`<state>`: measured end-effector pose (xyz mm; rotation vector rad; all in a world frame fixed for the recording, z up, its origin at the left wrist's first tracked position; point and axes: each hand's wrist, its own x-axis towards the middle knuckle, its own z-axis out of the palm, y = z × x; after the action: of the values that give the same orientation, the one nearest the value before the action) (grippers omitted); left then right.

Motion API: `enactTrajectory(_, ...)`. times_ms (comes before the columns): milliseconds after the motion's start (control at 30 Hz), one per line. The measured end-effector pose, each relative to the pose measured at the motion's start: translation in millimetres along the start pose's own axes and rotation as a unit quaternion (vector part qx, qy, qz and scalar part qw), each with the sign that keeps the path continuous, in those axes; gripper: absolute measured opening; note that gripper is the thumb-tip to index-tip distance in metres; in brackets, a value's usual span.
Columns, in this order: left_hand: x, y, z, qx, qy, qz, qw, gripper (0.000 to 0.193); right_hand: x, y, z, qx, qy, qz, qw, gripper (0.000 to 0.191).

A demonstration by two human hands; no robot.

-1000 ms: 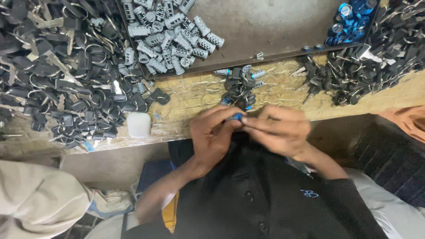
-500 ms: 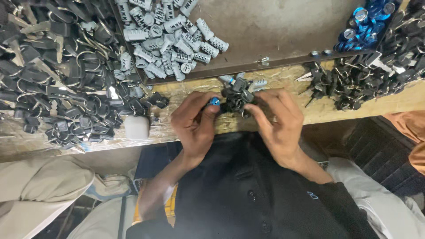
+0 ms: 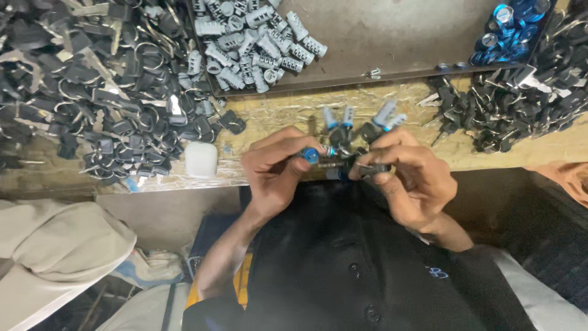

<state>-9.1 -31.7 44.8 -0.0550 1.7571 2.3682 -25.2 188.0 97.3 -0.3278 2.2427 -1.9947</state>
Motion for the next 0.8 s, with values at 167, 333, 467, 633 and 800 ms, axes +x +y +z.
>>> enactTrajectory(167, -5.3, 15.8, -1.6, 0.027, -0.03, 0.011, 0.999, 0.015, 16.7, -22.7, -2.5, -0.148, -0.096, 0.011, 0.984, 0.018)
enactTrajectory(333, -2.0, 23.8, -13.6, 0.108, -0.065, 0.015, 0.992, 0.016, 36.9, -32.6, 1.8, -0.319, -0.161, -0.219, 0.908, 0.03)
enactTrajectory(467, 7.3, 27.0, -17.3, 0.182, -0.185, -0.058, 0.964, 0.014, 57.3, -21.3, -6.5, -0.334, -0.242, -0.329, 0.85, 0.049)
enactTrajectory(633, 7.4, 18.9, 20.3, 0.188, -0.022, -0.001, 0.982, 0.011, 37.0, -13.9, -8.2, -0.311, -0.138, -0.189, 0.921, 0.043)
enactTrajectory(800, 10.9, 10.9, 31.2, 0.211, 0.015, 0.037, 0.977, 0.014, 14.9, -3.0, -2.0, -0.272, -0.019, -0.089, 0.958, 0.039)
